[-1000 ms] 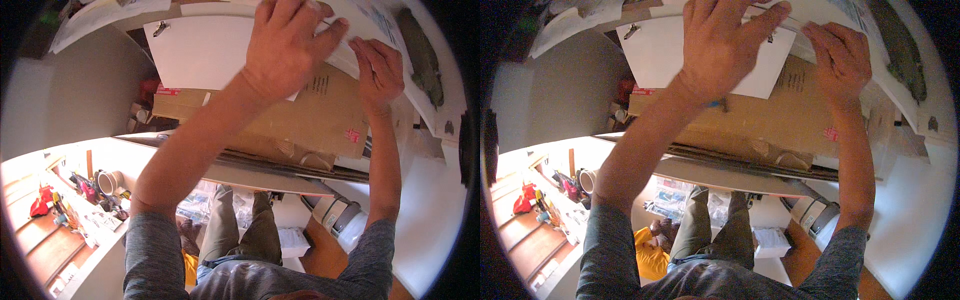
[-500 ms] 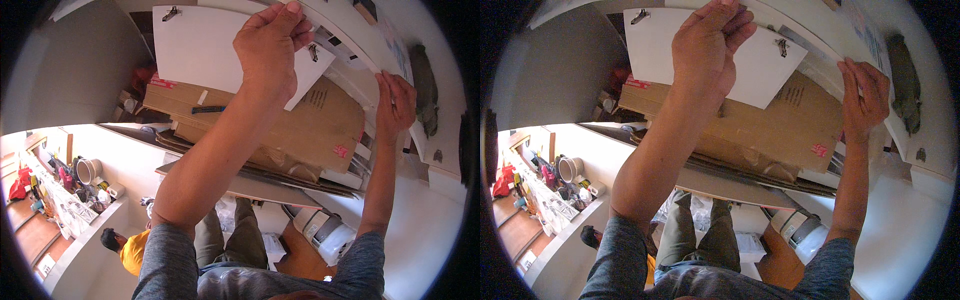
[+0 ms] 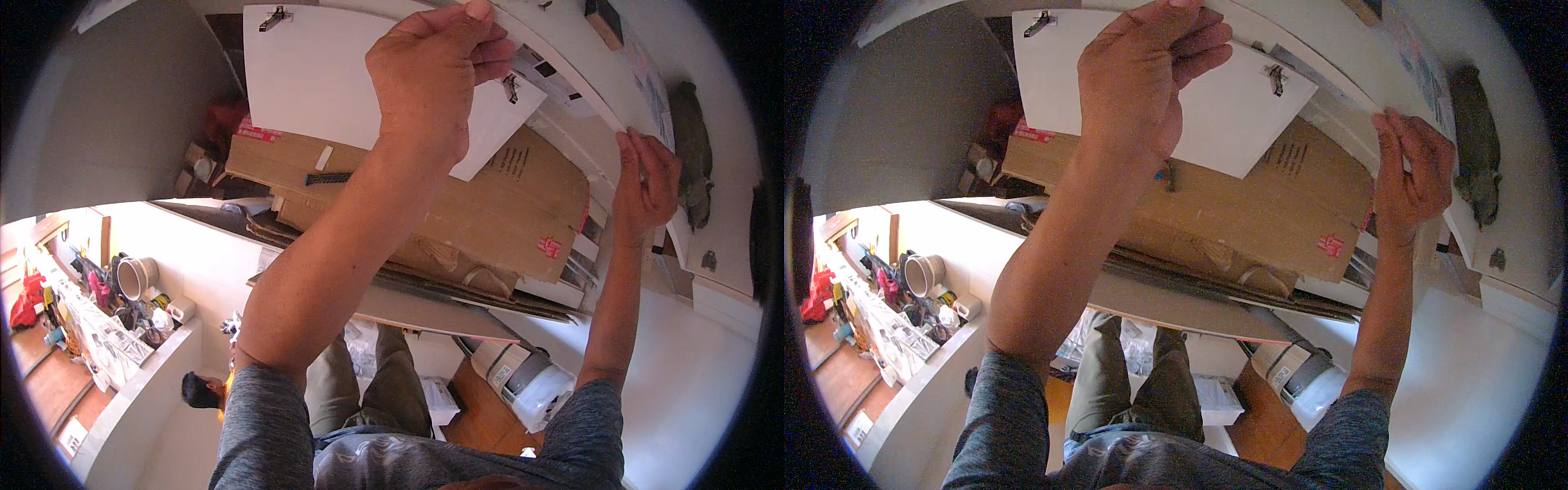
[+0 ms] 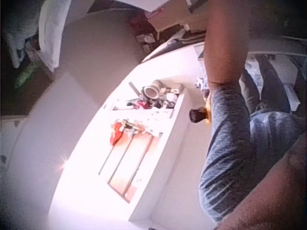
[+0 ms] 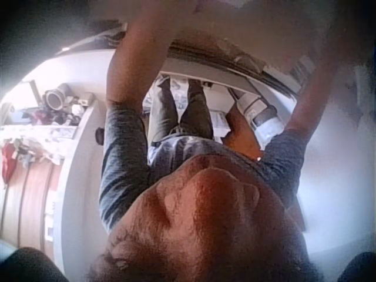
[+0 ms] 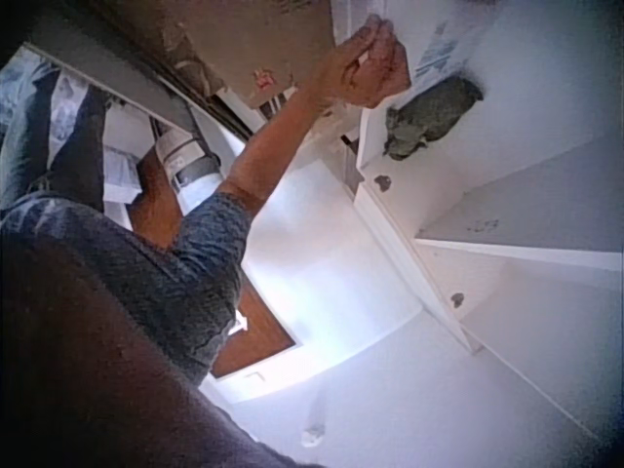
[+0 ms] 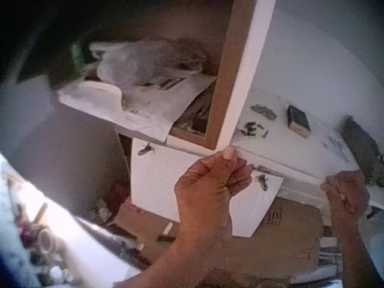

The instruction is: The person measures and fits a thin wooden strip into the edge of a white cabinet door. They then sit on the floor and use a utility knife to cut a piece of wood to size. Finally, they return to the cabinet to re-insert and adjust the wooden strip.

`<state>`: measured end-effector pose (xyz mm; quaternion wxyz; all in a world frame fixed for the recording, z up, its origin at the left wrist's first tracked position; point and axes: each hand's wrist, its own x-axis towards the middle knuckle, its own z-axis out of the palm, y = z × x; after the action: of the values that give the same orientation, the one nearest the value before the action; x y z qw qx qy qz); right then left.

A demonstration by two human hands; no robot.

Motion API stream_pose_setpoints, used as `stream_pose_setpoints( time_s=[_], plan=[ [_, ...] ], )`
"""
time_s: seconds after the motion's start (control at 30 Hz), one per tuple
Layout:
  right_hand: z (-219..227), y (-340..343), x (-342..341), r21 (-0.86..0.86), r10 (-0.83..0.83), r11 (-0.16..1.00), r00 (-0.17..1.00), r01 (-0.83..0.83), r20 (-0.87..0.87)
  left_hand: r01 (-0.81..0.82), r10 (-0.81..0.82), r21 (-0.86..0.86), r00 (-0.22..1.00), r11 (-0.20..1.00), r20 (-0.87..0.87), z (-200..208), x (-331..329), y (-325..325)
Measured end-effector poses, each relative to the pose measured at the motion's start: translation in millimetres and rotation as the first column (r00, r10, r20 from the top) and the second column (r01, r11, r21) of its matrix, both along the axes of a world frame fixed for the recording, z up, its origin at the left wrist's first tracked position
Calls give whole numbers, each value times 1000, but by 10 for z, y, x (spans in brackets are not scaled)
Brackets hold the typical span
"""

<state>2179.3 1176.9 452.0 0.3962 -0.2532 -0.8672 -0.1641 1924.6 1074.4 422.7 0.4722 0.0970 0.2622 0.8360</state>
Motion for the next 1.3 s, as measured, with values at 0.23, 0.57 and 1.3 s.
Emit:
stream_pose_setpoints(
  time_s=[0.23,0.57,1.3],
  plan=[
    [19,-45,-39,-16,-51,999,999,51,12,-122,120,63,992,991,29,-58,148,146],
    [2,-46,-34,-9,-22,1000,1000,22,2,-142,149,-296,989,944,0,339,200,26],
    [23,-12,-28,-3,53,999,999,-53,1,-123,105,-215,990,969,-93,230,66,25]
  ],
)
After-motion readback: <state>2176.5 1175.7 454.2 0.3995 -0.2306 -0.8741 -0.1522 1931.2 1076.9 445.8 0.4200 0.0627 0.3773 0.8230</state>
